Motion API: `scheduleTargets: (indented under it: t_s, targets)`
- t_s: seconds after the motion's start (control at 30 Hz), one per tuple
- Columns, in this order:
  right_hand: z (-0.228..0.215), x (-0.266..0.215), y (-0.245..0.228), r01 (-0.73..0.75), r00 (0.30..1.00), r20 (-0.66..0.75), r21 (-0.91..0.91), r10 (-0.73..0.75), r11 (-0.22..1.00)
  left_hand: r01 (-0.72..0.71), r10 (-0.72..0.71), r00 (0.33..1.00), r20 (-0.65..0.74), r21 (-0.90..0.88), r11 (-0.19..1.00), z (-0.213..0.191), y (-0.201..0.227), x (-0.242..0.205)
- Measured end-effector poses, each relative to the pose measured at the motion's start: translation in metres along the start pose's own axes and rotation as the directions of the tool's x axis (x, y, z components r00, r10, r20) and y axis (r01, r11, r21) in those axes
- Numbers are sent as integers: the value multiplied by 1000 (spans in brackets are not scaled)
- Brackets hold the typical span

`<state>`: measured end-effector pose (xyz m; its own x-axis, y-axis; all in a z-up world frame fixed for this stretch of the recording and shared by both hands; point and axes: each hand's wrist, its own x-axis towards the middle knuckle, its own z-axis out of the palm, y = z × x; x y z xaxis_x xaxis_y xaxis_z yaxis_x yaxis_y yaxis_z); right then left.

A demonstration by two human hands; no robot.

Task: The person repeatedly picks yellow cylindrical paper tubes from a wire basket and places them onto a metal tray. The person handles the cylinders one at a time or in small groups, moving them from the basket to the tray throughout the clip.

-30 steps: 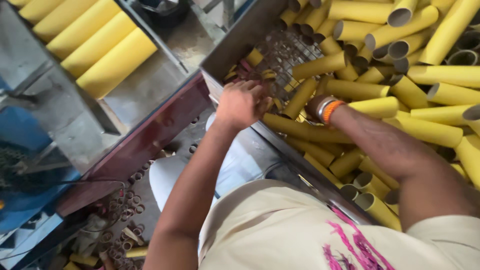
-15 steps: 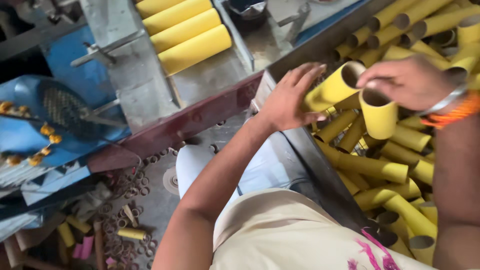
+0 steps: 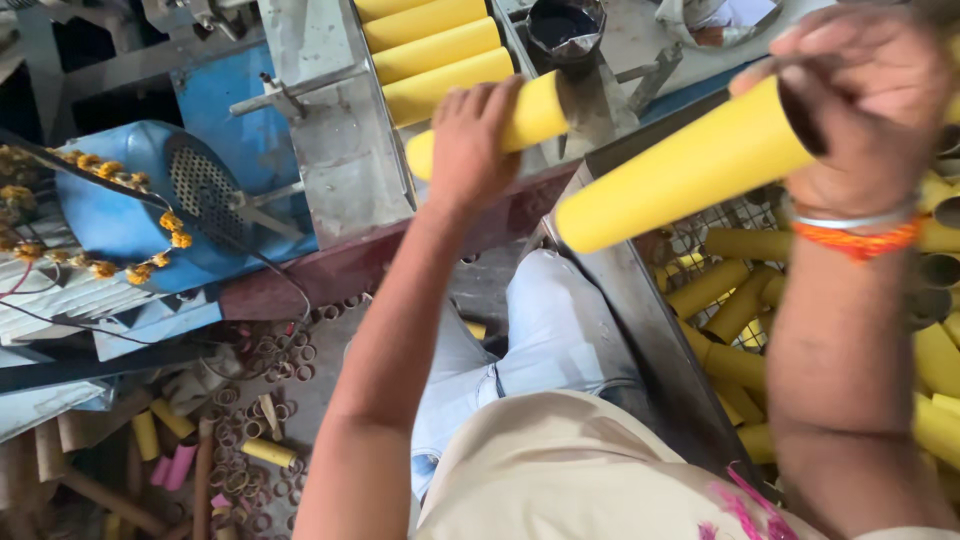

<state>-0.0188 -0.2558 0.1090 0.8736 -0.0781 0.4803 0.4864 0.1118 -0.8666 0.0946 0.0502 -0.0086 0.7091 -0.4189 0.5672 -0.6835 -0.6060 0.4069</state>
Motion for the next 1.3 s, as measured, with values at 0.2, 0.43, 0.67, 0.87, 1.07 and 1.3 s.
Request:
scheduleTargets:
  t_s: [0.2,0.43,0.67,0.87,1.07,1.3]
  targets:
    - [26,-12,70,-40,991,-121,158,59,987,11,-22,997,71,148,989,29,-47,-11]
    - [56,-17,107,-52,966,-240,181,96,982,151,-98,986,132,-499,853,-8,17,-24]
    - [51,-29,131,-130,969,-188,179,163,975,-46,48,993,109,-22,999,1,32,-14]
    - [-38,-69,141,-382,885,-270,49,380,923,9,-49,987,152,259,966,32,-30,-25]
    - [-135,-155,168,-527,791,-401,-64,461,847,-1,-55,985,163,324,946,32,-27,-24]
    - [-210,-273,225,-639,722,-452,-726,524,254,-132,161,979,125,-212,968,45,85,-37]
